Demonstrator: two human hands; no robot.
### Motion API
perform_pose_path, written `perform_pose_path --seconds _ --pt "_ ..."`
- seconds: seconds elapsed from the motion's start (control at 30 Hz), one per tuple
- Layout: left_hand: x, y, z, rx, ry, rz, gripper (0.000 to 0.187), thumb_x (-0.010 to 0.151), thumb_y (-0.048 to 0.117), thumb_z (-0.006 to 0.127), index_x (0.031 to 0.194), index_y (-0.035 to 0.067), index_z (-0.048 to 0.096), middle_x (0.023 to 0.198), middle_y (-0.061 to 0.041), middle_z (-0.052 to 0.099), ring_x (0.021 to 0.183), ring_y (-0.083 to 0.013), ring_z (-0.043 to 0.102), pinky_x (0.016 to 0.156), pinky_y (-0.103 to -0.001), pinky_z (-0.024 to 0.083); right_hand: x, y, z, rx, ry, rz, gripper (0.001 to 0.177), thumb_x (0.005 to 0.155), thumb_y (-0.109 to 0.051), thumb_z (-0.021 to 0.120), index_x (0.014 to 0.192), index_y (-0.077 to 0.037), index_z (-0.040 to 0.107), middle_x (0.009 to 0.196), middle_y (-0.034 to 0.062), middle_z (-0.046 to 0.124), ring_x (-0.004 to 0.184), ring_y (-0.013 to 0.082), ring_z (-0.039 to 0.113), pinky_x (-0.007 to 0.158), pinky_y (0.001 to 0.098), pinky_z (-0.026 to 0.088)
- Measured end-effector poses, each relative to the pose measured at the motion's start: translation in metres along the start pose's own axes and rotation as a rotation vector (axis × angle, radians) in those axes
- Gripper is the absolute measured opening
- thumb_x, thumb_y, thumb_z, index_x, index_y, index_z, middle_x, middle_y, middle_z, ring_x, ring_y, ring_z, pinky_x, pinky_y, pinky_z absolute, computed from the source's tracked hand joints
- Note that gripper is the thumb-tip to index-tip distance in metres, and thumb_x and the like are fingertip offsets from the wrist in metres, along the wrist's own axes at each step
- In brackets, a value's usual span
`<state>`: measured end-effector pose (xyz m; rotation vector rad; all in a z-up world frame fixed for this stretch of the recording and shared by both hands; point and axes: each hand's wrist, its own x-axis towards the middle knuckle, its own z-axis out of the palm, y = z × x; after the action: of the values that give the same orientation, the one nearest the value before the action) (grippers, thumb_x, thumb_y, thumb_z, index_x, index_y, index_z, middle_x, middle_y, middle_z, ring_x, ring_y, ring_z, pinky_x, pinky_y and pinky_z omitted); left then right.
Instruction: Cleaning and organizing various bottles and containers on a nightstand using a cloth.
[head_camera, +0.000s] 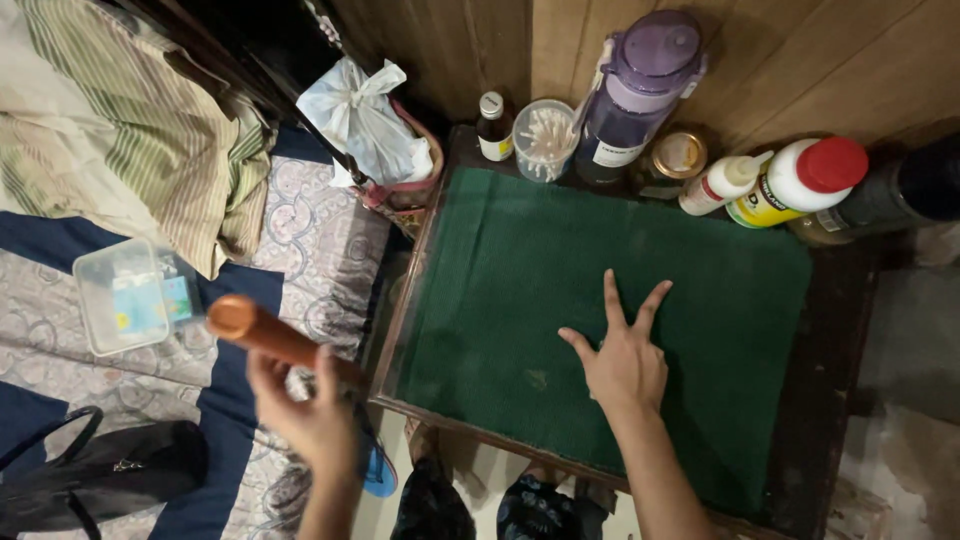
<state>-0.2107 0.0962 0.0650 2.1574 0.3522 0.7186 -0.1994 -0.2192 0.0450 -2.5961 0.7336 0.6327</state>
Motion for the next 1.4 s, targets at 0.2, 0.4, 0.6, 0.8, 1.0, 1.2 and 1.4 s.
perform_pose_path --seconds 0.2,0.4,0.6,0.8,1.0,1.2,1.4 --pt "-0.024 0.030 0.051 -0.063 -0.100 -0.080 0.059 0.092 0.012 0.081 0.141 -0.004 0.052 0.118 -0.015 0.065 0.107 -0.0239 0.063 0.096 -0.038 0.051 -0.004 0.008 0.009 0.034 0.076 -0.050 0.104 0.078 -0.074 0.064 0.162 -0.035 0.017 0.166 0.0296 -0.004 0.081 0.0427 0.074 0.059 0.0429 0.065" --pt "-0.050 0.061 0.091 -0.382 -0.393 -0.224 0.048 0.093 0.020 0.078 0.133 0.000 0.059 0.116 -0.012 0.069 0.111 -0.0223 0.065 0.098 -0.037 0.052 -0.008 0.043 0.025 0.335 0.184 -0.242 0.098 0.077 -0.058 0.082 0.159 -0.033 0.033 0.170 0.0191 0.025 0.141 0.0406 0.047 0.099 0.0545 0.051" --pt "-0.086 0.095 0.084 -0.822 -0.894 -0.552 0.050 0.098 0.018 0.063 0.144 0.005 0.048 0.131 -0.008 0.063 0.123 -0.0184 0.059 0.107 -0.035 0.047 -0.051 0.054 0.021 1.000 -0.501 -0.148 0.115 0.059 -0.031 0.090 0.158 -0.023 0.033 0.136 0.0225 0.060 0.125 0.0295 0.062 0.098 0.0476 0.058" --pt "-0.084 0.103 0.031 -0.220 -1.085 -0.492 0.048 0.113 0.017 0.042 0.160 0.017 0.049 0.090 -0.025 0.066 0.086 -0.0308 0.068 0.084 -0.032 0.057 -0.086 0.047 0.050 0.909 -0.514 -0.111 0.068 0.072 -0.021 0.085 0.131 0.001 0.058 0.112 0.0137 0.079 0.106 0.0255 0.079 0.096 0.0405 0.061" --pt "-0.098 -0.030 -0.046 0.248 -0.972 -0.356 0.031 0.091 0.002 0.054 0.115 0.018 0.066 0.100 -0.014 0.076 0.084 -0.0329 0.075 0.075 -0.039 0.056 -0.094 0.033 0.079 0.546 -0.506 -0.075 0.057 0.075 -0.035 0.088 0.117 -0.006 0.064 0.107 0.0114 0.080 0.103 0.0216 0.076 0.098 0.0332 0.055" --pt "-0.025 -0.148 -0.110 0.185 -0.861 -0.126 0.052 0.075 0.001 0.070 0.125 0.012 0.059 0.113 -0.017 0.064 0.093 -0.0353 0.066 0.067 -0.042 0.054 -0.071 -0.042 0.051 0.480 -0.293 0.209 0.100 0.071 -0.040 0.092 0.146 -0.004 0.037 0.116 0.0239 0.075 0.097 0.0322 0.079 0.086 0.0437 0.061" --pt "0.116 -0.346 -0.115 -0.743 -0.059 -0.820 0.038 0.102 0.021 0.065 0.132 0.002 0.049 0.115 -0.013 0.051 0.098 -0.0334 0.056 0.079 -0.041 0.046 -0.039 -0.116 0.058 0.561 -0.250 0.300 0.097 0.079 -0.045 0.076 0.160 -0.014 0.033 0.119 0.0242 0.072 0.093 0.0362 0.078 0.080 0.0486 0.062"
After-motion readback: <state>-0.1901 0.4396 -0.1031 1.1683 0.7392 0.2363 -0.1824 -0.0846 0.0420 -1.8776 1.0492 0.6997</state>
